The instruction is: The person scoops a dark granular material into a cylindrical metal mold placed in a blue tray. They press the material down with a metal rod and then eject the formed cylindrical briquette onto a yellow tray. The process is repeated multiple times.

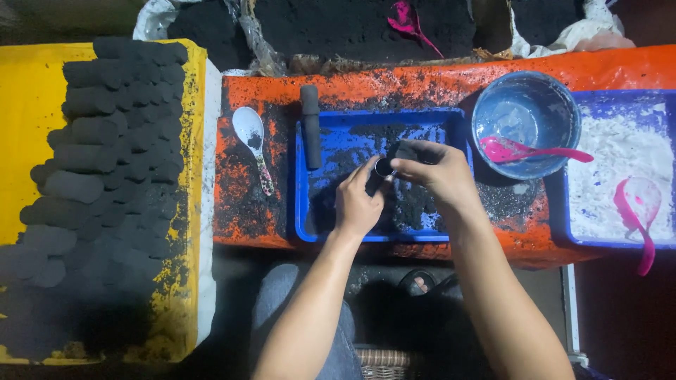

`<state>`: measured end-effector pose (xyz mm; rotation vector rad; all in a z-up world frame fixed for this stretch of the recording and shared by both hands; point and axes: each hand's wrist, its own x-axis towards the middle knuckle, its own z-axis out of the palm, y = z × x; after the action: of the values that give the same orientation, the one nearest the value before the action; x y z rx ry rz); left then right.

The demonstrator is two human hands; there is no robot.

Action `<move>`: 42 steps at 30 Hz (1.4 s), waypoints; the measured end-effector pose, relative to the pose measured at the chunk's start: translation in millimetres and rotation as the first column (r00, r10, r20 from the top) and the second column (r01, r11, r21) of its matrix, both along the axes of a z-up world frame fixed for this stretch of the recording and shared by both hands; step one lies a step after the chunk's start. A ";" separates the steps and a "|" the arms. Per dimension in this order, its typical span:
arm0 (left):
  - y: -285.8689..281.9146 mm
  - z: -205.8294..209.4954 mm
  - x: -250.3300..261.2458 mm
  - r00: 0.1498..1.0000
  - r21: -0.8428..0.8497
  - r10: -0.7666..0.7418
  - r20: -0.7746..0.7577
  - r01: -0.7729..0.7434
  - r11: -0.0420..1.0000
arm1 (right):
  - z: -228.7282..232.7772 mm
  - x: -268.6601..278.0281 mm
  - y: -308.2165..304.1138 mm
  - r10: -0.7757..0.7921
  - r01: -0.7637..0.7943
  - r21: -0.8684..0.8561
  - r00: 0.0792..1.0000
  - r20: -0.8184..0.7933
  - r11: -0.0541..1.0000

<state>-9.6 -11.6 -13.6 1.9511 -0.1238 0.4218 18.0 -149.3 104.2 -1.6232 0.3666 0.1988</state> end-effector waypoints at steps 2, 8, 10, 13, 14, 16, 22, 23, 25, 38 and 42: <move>-0.8 3.1 1.1 1.000 -0.002 -0.003 0.000 0.003 1.000 | -1.9 0.8 0.9 0.041 -0.037 -0.103 0.999 0.033 0.994; 1.8 -1.4 -0.9 1.000 -0.011 -0.024 -0.001 0.024 1.000 | -5.8 0.9 3.5 0.162 -0.105 -0.414 0.981 0.105 0.904; -0.2 -2.5 1.5 1.000 -0.015 -0.025 0.004 0.025 1.000 | 0.5 0.2 3.5 0.170 -0.105 -0.449 0.980 0.107 0.888; -0.1 -2.7 2.2 1.000 -0.021 -0.003 0.013 0.003 1.000 | 0.3 -1.8 4.8 0.203 -0.125 -0.509 0.974 0.100 0.852; 0.3 -3.4 2.4 1.000 -0.030 -0.008 0.012 0.009 1.000 | -2.5 -1.2 4.8 0.217 -0.136 -0.503 0.970 0.106 0.854; -1.0 -4.9 1.1 1.000 -0.043 -0.019 0.010 0.019 0.999 | -7.0 -4.3 3.3 0.226 -0.143 -0.501 0.968 0.110 0.854; -3.3 -7.7 1.8 1.000 0.010 0.014 0.014 -0.014 1.000 | -8.2 -12.0 9.2 0.263 -0.122 -0.544 0.946 0.191 0.830; -2.1 -9.8 1.5 1.000 0.017 -0.002 0.018 0.002 1.000 | -8.0 -12.3 9.1 0.281 -0.117 -0.556 0.934 0.219 0.823; -1.2 -8.4 1.1 1.000 0.025 -0.019 0.021 0.018 1.000 | -7.4 -13.2 8.8 0.298 -0.112 -0.568 0.922 0.246 0.816; 0.0 1.9 3.2 1.000 0.011 -0.003 0.023 0.003 1.000 | -62.6 -16.4 -41.7 0.404 -0.053 -0.797 0.881 0.246 0.601; -0.7 -8.4 7.5 0.999 0.005 0.013 0.049 -0.013 1.000 | -68.8 -34.4 -32.6 0.525 -0.280 -0.851 0.851 -0.006 0.444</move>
<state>-2.1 -12.3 -22.1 1.9482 -0.1440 0.4789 -16.4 -181.8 35.4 -2.6747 -0.2259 0.1767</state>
